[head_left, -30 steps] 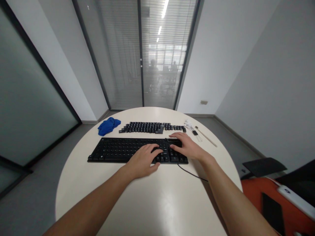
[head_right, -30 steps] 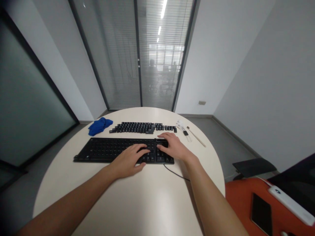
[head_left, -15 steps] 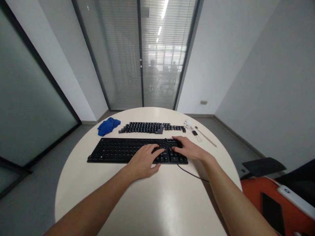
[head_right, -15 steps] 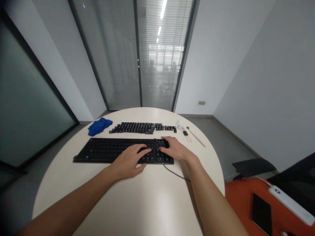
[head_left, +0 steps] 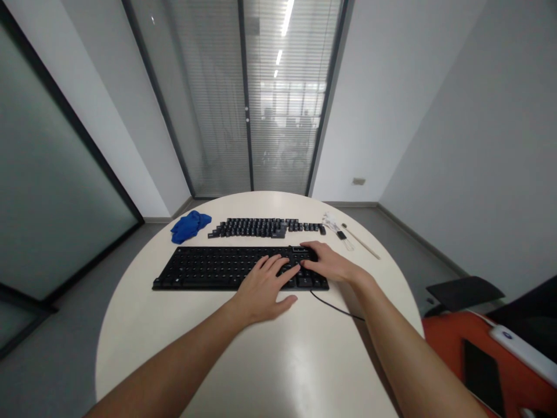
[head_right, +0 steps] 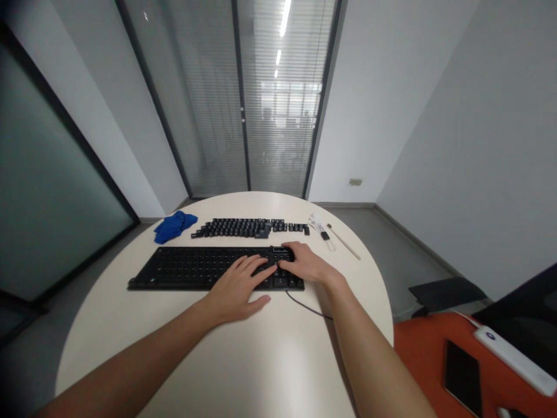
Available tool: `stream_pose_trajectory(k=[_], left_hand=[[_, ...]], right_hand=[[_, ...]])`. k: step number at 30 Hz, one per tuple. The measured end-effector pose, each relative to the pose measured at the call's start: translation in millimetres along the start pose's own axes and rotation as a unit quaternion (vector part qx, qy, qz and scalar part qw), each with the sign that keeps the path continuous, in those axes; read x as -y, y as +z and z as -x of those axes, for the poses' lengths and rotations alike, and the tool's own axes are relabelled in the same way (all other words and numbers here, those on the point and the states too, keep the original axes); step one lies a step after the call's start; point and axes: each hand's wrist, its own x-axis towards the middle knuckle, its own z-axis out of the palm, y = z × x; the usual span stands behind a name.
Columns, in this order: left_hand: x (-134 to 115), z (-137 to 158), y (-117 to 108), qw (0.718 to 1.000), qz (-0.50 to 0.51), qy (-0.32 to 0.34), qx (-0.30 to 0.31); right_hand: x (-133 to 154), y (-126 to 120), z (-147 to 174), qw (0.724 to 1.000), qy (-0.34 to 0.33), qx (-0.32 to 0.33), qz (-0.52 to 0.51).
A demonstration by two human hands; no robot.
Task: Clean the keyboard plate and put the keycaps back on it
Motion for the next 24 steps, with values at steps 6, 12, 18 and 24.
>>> stream_pose_trajectory(k=[6, 12, 18, 24], left_hand=[[-1.9, -2.5, -4.0, 1.000, 0.003, -0.003, 0.009], [-9.0, -21.8, -6.7, 1.000, 0.015, 0.012, 0.012], [-11.8, -24.1, 9.0, 1.000, 0.018, -0.002, -0.026], [-11.0, -18.0, 13.3, 0.999, 0.014, -0.004, -0.038]], right_hand=[[-2.1, 2.3, -1.2, 1.000, 0.002, -0.004, -0.020], [-7.5, 4.1, -3.8, 0.999, -0.007, 0.001, -0.033], [-0.2, -1.0, -2.6, 0.998, 0.021, 0.018, -0.048], [3.7, -1.2, 0.0, 0.999, 0.025, 0.020, -0.030]])
